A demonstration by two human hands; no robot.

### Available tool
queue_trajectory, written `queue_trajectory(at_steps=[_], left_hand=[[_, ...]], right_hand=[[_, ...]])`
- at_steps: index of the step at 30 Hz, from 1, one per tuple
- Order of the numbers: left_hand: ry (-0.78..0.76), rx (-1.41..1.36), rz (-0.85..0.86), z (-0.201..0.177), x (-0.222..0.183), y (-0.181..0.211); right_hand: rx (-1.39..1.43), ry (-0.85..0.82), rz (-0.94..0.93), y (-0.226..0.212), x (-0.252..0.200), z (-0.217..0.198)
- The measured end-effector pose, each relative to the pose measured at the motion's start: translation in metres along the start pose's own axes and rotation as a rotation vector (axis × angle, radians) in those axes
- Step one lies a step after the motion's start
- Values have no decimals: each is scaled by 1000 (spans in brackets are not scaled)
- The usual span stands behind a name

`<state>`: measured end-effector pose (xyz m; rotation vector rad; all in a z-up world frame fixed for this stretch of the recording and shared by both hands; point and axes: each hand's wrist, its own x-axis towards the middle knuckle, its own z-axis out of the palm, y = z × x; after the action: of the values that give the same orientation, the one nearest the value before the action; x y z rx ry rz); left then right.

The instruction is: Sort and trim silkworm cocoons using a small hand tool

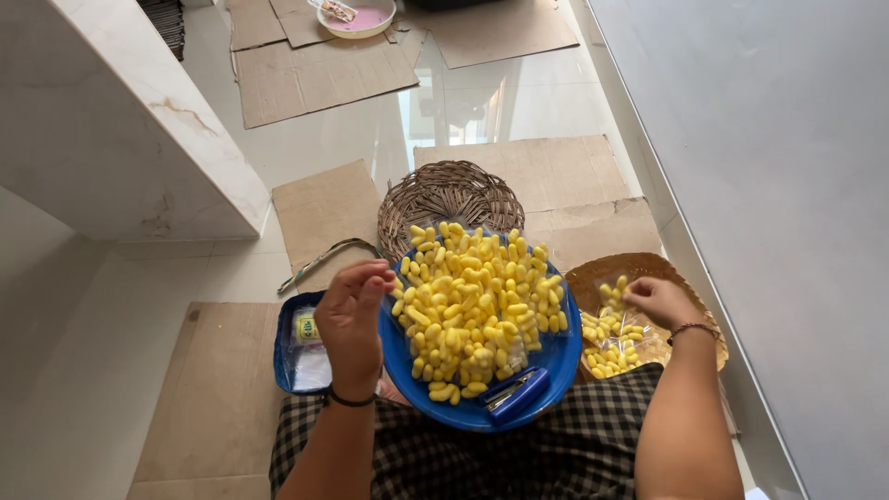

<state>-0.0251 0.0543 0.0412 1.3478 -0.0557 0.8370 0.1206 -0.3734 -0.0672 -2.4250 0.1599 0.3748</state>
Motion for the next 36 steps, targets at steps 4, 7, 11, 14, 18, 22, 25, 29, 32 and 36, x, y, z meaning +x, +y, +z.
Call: queue_trajectory(at_steps=[4, 7, 11, 14, 18, 22, 25, 29, 32, 36], left_hand=[[73, 35, 27, -17, 3, -6], [110, 80, 16, -28, 4, -17], [132, 86, -46, -29, -2, -17], [115, 80, -66, -26, -7, -14], [67, 96, -94, -24, -14, -15], [27, 149, -98, -26, -17, -23], [9, 173, -119, -28, -17, -31], [-31, 190, -120, -24, -17, -32], [-67, 232, -85, -17, -21, -34], [-196, 320, 33, -3, -33, -42]], right_hand=[[53, -129, 119, 64, 55, 33], [69, -181, 142, 70, 60, 41], [41, -210, 142, 79, 65, 47], [-65, -120, 69, 70, 53, 42], [-61, 287, -195, 55, 52, 41], [197, 516, -604, -14, 19, 46], [315, 416, -867, -75, -35, 47], [133, 40, -1176, -136, -97, 46], [-36, 0, -1211, -148, -109, 54], [-89, -3, -1213, -148, -108, 59]])
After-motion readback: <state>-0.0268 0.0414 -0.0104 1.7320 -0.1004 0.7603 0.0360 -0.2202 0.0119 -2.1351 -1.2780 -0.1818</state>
